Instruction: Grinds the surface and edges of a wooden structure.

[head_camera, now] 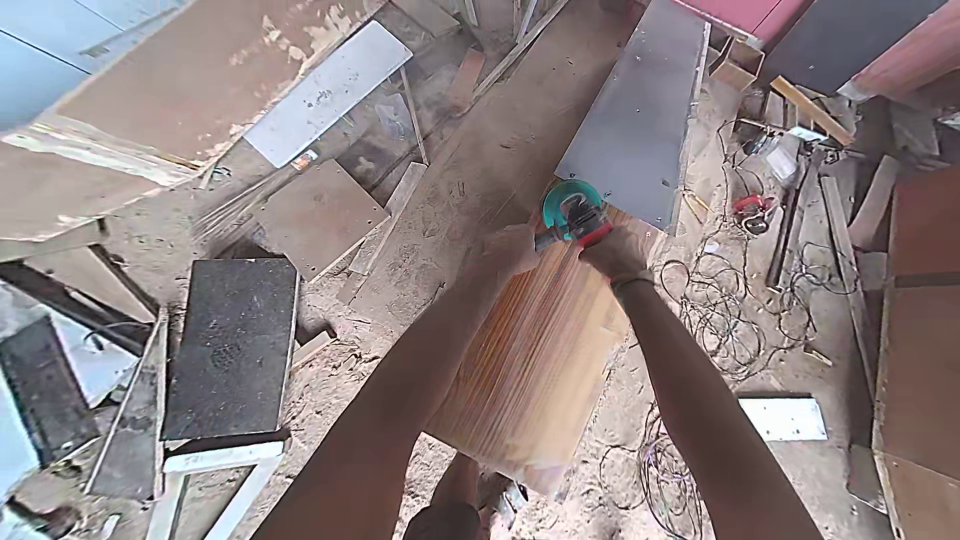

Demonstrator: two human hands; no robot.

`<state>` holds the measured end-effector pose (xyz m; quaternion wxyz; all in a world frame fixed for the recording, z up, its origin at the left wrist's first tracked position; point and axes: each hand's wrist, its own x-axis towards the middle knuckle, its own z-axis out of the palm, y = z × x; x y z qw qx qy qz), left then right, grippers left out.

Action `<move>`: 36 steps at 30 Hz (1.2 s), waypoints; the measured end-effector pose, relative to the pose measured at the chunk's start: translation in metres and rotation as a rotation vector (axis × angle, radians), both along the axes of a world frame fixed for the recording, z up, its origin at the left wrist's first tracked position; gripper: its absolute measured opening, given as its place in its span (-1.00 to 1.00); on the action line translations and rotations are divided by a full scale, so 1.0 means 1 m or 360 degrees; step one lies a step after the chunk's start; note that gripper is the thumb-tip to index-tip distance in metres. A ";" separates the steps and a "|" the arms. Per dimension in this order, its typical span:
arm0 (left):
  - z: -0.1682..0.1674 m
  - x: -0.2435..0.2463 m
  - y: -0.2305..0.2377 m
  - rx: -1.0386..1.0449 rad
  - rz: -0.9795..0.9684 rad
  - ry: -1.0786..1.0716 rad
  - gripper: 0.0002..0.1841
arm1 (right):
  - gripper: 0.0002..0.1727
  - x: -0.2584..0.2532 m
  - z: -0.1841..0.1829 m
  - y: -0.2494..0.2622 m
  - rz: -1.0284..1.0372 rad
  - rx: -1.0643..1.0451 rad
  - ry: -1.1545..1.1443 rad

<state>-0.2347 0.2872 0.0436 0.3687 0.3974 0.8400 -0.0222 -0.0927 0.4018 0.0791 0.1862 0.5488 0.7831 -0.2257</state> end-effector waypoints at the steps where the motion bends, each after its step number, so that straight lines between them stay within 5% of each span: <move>1: 0.003 0.010 -0.019 -0.0031 -0.0002 -0.0038 -0.61 | -0.34 0.007 0.003 -0.016 0.0037 -0.0066 -0.0040; 10: -0.029 0.155 -0.280 -0.0481 0.0333 -0.0151 -0.49 | -0.14 0.136 -0.039 -0.247 0.0227 -0.0587 -0.0057; 14: -0.034 0.179 -0.322 -0.0611 0.0299 -0.0212 -0.60 | -0.25 0.165 -0.050 -0.295 0.0209 -0.0566 -0.0065; 28: -0.009 0.039 -0.022 -0.0103 -0.0030 -0.0071 -0.58 | -0.20 0.041 0.000 -0.024 -0.0063 -0.0120 -0.0108; 36: 0.012 0.011 0.059 -0.0064 -0.0141 -0.0028 -0.58 | -0.24 0.020 0.005 0.044 -0.0130 0.0045 -0.0031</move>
